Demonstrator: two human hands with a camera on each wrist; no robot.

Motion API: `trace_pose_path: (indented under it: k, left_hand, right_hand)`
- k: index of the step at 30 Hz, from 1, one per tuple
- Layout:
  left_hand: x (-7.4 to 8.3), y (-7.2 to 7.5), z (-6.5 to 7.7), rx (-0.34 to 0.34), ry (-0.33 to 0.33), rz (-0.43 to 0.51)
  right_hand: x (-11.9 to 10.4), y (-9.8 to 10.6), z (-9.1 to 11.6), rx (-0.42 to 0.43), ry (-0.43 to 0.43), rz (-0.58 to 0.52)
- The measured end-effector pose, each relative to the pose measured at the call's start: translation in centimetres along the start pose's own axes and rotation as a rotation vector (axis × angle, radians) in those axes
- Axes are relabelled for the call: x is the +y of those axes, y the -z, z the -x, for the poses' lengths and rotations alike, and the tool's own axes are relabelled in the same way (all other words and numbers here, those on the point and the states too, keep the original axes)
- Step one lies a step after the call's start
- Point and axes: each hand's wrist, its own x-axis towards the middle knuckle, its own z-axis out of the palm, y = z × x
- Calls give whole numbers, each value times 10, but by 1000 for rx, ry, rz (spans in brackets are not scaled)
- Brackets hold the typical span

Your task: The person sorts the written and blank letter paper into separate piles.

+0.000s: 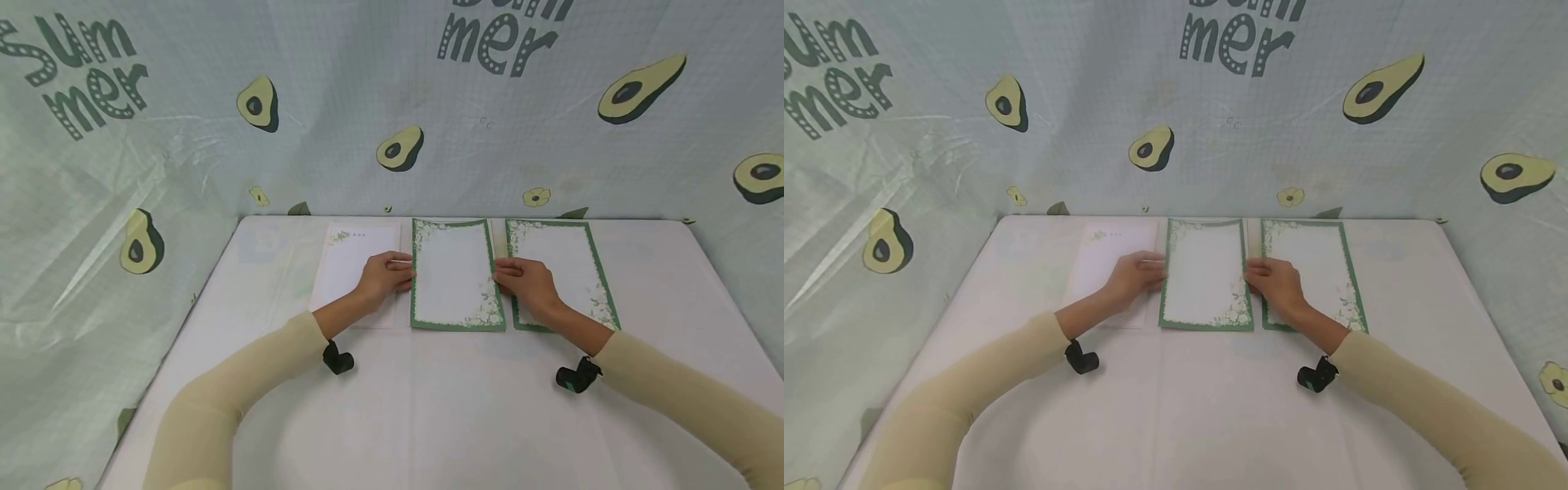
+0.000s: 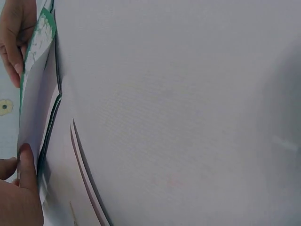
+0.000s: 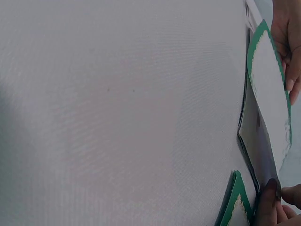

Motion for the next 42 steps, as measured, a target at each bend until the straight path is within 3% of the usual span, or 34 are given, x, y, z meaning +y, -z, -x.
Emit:
trace_pose_path:
  k: [10, 23, 30, 42]
  left_hand:
    - [0, -2, -7, 31, -15, -5]
    - [-8, -7, -1, 64, -80, -73]
    - [-6, -10, 0, 102, -162, -99]
    - [-4, -14, 1, 103, -162, -76]
  right_hand:
    - [-3, 1, -5, 8, 27, 44]
    - [2, 1, 5, 78, 81, -6]
    - [1, 4, 6, 122, 119, -38]
    - [3, 6, 7, 147, 124, -31]
